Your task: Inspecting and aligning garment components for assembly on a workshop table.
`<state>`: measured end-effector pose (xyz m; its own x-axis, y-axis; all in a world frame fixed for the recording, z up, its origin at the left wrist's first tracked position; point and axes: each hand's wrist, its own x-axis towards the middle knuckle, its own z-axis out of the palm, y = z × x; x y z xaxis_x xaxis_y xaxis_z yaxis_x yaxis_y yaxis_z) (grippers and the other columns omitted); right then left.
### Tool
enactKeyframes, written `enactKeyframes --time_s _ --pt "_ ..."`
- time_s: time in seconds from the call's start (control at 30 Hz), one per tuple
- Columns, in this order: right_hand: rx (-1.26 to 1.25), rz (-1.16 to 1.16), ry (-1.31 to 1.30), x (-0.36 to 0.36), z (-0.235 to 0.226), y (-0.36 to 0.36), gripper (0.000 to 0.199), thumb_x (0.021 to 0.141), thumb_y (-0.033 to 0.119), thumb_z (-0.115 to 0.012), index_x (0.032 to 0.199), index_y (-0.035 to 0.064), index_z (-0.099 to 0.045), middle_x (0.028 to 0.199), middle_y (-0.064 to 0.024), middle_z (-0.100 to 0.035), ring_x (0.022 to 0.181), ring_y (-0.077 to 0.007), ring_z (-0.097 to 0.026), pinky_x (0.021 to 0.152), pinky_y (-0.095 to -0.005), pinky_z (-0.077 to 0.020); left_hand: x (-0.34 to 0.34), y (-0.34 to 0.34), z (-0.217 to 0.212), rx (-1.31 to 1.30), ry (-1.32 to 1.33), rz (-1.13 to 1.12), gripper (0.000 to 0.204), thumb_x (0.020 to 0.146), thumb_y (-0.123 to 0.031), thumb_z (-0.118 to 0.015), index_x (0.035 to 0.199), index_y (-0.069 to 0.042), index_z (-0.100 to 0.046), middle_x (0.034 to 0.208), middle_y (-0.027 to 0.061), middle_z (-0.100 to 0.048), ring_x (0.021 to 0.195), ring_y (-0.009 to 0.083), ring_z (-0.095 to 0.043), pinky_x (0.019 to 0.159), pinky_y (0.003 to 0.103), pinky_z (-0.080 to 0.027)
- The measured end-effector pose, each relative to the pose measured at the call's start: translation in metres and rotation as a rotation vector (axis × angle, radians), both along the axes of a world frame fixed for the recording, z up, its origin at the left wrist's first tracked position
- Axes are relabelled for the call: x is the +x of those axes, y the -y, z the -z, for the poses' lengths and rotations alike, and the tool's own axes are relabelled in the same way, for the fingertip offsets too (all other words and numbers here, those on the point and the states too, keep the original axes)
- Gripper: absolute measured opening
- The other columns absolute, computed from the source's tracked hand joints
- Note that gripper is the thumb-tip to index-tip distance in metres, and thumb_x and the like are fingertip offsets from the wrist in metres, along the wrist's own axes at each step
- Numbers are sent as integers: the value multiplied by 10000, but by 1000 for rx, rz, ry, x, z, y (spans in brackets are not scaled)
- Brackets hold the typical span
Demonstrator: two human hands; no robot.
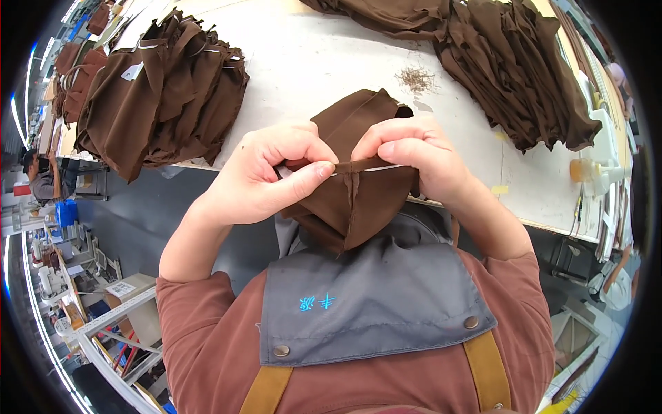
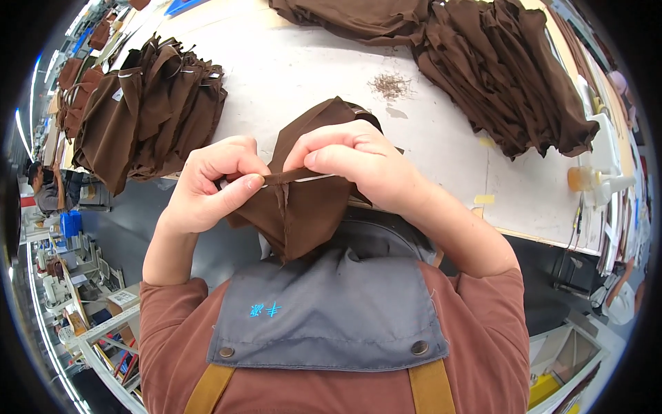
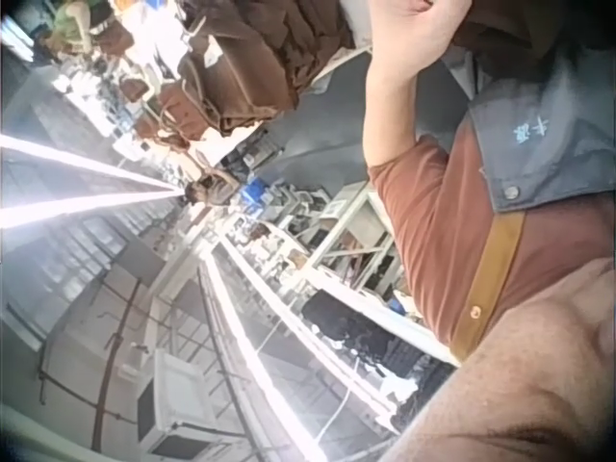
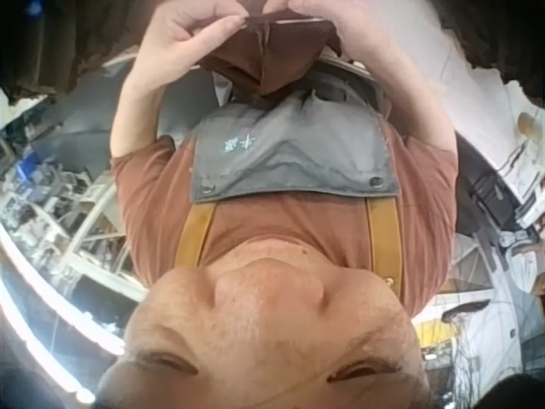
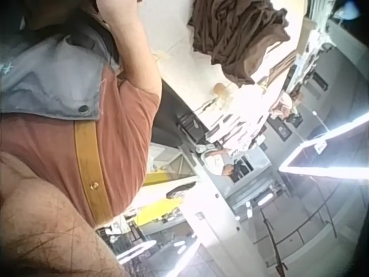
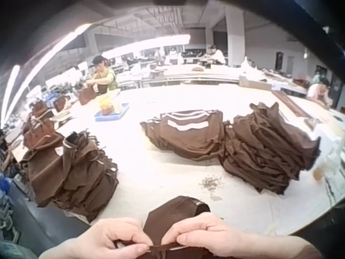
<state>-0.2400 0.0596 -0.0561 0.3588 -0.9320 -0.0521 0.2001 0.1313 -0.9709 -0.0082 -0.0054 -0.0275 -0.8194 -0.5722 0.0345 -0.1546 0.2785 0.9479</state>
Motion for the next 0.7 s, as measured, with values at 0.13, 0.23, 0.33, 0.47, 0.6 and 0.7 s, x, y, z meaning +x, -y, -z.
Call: enactKeyframes --time_s 0.13,0.23,0.33,0.47,0.6,0.7 --pt "-23 -4 85 3 1 1 157 903 140 -634 902 -9 -682 784 21 -640 723 -26 -516 652 -184 -410 -1 -3 6 17 -61 0 110 842 -8 -574 871 10 -678 714 5 -527 656 87 -444 590 245 -337" --pt "-111 -33 -109 5 -10 -1 164 885 157 -692 882 -7 -688 777 23 -635 710 -26 -514 635 -187 -406 -2 -4 7 0 -68 -18 113 839 -4 -573 874 8 -680 707 8 -527 656 91 -448 589 249 -339" --pt "-123 -19 -185 5 -4 -2 175 873 167 -725 872 -4 -690 769 31 -631 700 -24 -511 621 -192 -403 -3 -3 8 -40 -60 -5 113 839 -4 -575 876 7 -680 701 11 -529 655 95 -449 587 253 -341" --pt "-141 -14 -191 4 -6 -5 161 888 158 -706 883 -2 -691 758 34 -628 705 -21 -509 615 -200 -402 -3 -4 9 -52 -43 24 105 838 -2 -579 872 7 -678 696 16 -534 652 102 -451 587 259 -342" --pt "-108 15 -87 6 2 -7 153 903 154 -688 894 1 -697 779 24 -641 726 -30 -527 637 -201 -422 -4 -4 16 -45 -90 41 101 836 1 -581 867 8 -677 695 15 -531 652 106 -449 589 262 -342" --pt "-53 36 3 6 8 -5 198 929 173 -632 891 -11 -693 824 -9 -657 761 -58 -555 680 -215 -440 -4 -5 17 -2 -116 2 100 832 -7 -585 867 12 -676 699 16 -527 654 108 -449 590 263 -341"
